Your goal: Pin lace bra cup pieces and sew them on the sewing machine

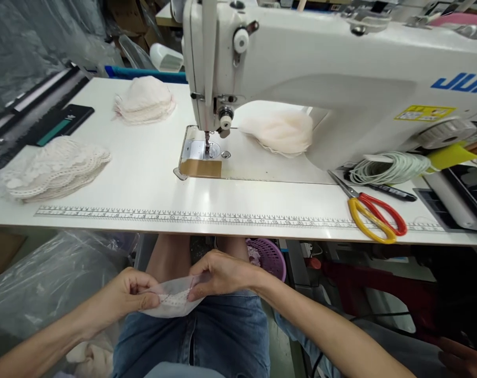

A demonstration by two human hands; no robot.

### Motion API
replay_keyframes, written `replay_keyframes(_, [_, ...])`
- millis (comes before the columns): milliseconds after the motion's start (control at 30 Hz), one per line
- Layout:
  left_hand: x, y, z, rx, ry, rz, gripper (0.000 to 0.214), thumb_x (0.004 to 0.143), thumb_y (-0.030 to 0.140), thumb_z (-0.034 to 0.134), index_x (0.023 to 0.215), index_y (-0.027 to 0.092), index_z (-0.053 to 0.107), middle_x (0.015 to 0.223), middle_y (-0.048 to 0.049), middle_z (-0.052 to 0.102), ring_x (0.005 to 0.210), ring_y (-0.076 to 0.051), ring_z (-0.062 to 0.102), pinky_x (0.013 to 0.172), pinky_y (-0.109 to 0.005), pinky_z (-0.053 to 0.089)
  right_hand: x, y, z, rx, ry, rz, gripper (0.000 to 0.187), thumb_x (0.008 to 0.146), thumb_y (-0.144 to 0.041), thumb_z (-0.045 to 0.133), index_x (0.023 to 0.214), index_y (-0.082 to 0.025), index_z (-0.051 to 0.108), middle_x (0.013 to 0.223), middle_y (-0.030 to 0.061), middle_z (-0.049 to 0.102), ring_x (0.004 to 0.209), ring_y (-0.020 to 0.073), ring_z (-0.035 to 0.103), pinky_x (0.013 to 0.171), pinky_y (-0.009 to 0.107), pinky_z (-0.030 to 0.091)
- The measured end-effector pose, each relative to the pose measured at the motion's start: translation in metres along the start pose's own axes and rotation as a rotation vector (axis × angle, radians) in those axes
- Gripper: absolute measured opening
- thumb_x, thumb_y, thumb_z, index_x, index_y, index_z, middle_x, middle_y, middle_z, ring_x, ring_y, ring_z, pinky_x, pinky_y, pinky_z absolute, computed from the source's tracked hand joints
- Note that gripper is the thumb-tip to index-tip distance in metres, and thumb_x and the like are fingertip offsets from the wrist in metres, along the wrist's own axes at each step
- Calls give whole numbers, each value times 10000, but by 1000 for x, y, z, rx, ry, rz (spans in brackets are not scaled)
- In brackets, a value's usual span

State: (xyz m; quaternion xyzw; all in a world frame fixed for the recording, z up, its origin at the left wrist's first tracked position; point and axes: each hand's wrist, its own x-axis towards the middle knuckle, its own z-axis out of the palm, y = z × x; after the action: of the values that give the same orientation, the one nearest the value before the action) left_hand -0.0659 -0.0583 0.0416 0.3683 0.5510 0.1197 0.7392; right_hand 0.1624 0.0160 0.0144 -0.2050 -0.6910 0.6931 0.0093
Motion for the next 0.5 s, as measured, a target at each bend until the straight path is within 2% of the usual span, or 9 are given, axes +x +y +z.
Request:
replay_keyframes(167, [4, 1, -2, -41, -117, 26, 350, 587, 331, 796, 891, 174, 728, 751, -4, 694, 691, -156, 562, 613, -209, 355, 3, -1, 0, -16, -32, -10, 233, 777, -318, 668, 877, -110, 698, 746, 16, 652, 653, 103, 571, 550, 162, 402])
replay_keyframes(333, [12, 6, 2, 37, -174, 62, 164, 670, 274, 721, 803, 185, 756, 656, 11, 688, 589, -117, 531, 579, -201, 366, 4, 1, -3, 5, -51, 21, 224, 775, -302, 667, 836, -88, 693, 696, 8, 626, 620, 94, 548, 527, 157, 391])
replay_keyframes(500, [13, 6, 1, 4, -218, 32, 180, 696, 277, 708, 849, 199, 761, 701, -6, 710, 611, -116, 546, 610, -203, 392, 1, 11, -10, 118, -117, 38, 261, 775, -325, 668, 888, -93, 707, 799, 43, 672, 717, 124, 595, 645, 192, 458])
